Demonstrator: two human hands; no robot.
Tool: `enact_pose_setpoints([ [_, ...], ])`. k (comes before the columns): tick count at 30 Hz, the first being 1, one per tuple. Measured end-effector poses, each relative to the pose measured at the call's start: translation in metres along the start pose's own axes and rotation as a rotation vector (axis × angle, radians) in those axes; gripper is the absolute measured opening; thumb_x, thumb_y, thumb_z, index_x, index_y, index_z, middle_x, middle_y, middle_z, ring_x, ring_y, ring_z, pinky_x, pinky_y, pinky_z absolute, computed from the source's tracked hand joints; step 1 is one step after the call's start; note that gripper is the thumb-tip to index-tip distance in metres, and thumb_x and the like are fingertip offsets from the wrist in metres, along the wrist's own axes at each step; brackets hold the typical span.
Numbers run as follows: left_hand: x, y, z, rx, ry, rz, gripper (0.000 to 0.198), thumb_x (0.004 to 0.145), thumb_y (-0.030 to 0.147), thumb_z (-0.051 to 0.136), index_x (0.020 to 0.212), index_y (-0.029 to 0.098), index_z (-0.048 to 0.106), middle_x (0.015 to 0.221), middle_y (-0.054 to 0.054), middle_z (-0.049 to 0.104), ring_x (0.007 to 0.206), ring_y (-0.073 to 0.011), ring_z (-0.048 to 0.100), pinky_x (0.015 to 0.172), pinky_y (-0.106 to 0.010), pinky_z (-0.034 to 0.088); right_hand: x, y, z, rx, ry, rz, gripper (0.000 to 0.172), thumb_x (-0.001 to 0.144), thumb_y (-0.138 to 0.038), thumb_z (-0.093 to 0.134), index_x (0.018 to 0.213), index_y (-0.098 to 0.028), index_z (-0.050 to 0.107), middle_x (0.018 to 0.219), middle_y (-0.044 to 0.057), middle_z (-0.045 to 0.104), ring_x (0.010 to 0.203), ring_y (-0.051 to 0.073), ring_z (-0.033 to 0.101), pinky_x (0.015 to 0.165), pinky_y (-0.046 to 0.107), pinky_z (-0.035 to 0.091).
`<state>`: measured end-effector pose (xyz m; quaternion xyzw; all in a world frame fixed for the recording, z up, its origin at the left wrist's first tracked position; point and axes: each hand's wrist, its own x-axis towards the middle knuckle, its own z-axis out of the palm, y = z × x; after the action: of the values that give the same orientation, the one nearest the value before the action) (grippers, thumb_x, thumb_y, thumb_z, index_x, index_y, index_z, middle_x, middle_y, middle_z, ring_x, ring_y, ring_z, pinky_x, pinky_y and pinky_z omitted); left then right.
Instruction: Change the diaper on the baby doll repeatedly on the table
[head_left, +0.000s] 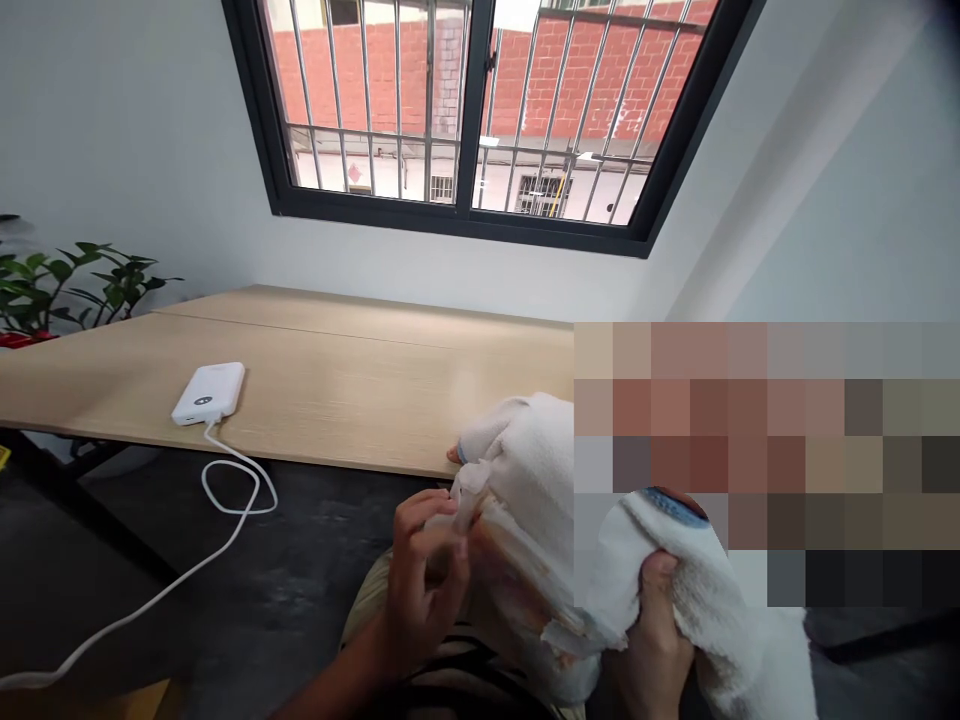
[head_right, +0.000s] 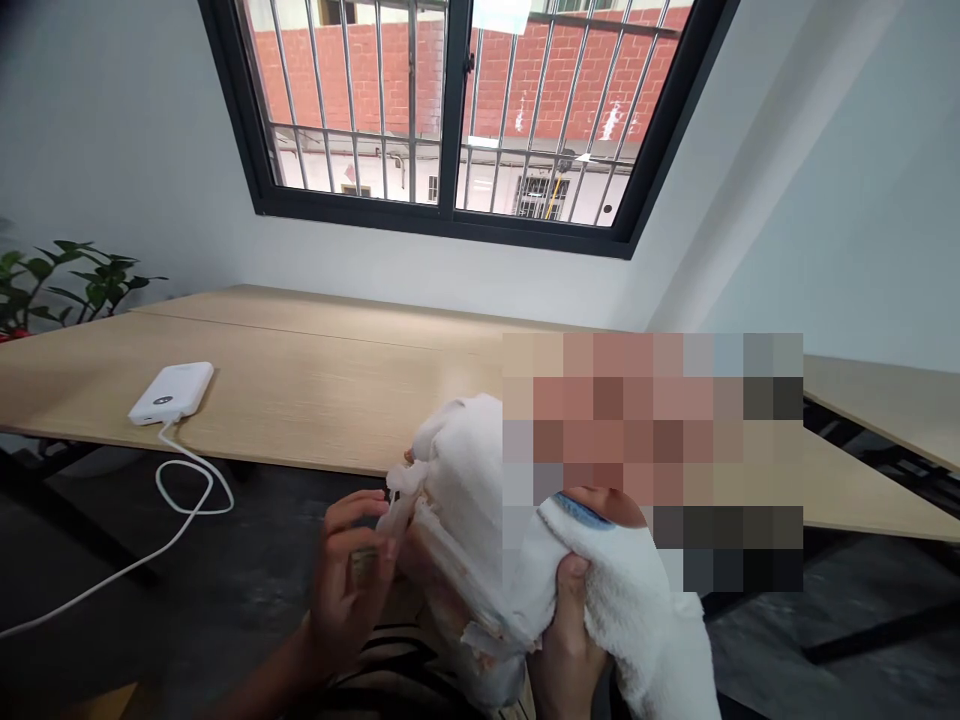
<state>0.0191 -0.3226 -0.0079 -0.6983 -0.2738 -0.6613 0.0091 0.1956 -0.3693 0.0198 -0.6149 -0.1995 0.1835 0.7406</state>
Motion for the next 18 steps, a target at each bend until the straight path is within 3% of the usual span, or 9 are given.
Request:
enact_pose_setpoints([
  [4,-0.002,0.014,0.009,0.144,-0.046,0.251,0.013,0.083,0.010,0.067,0.093,0.018,0.064,0.100,-0.004,0.061,0.106,-0.0196,0.052,0.097,-0.036,0.043,-0.001,-0.001,0.000,-0.025,-0.013,-0.043,0.079,0.086,-0.061,0.057,0.144,-0.008,0.044,0.154,0.012,0.037,0.143,0.028,0.035,0.122,0.043,0.023],
  [7,-0.005,0.022,0.016,0.131,-0.056,0.231,0.006,0.087,0.016,0.066,0.084,0.021,0.069,0.087,-0.001,0.065,0.097,-0.0167,0.055,0.094,-0.034,0.039,-0.003,-0.005,0.003,0.003,-0.027,-0.060,0.082,0.086,-0.060,0.057,0.147,-0.008,0.040,0.157,0.012,0.032,0.144,0.027,0.034,0.121,0.041,0.025],
  [11,-0.004,0.026,0.020,0.086,-0.124,0.188,0.010,0.089,0.026,0.068,0.080,0.022,0.068,0.075,0.002,0.064,0.089,-0.0154,0.058,0.091,-0.033,0.039,-0.003,-0.004,0.005,0.057,-0.008,-0.092,0.078,0.084,-0.059,0.060,0.145,-0.013,0.045,0.154,0.008,0.039,0.144,0.027,0.034,0.124,0.043,0.017],
  [15,0.001,0.032,0.020,0.037,-0.140,0.223,0.009,0.086,0.021,0.069,0.077,0.021,0.065,0.071,0.003,0.064,0.081,-0.0154,0.057,0.088,-0.035,0.042,-0.001,0.006,0.003,0.051,-0.014,-0.063,0.072,0.086,-0.057,0.058,0.147,-0.022,0.043,0.151,0.004,0.044,0.141,0.027,0.039,0.122,0.045,0.022],
  [18,0.006,0.038,0.018,0.047,-0.254,0.262,0.008,0.083,0.018,0.066,0.077,0.021,0.062,0.070,0.002,0.065,0.076,-0.0168,0.058,0.082,-0.036,0.047,-0.001,0.009,0.002,0.021,-0.034,-0.071,0.072,0.087,-0.057,0.055,0.149,-0.023,0.041,0.151,0.005,0.044,0.141,0.028,0.040,0.121,0.044,0.026],
])
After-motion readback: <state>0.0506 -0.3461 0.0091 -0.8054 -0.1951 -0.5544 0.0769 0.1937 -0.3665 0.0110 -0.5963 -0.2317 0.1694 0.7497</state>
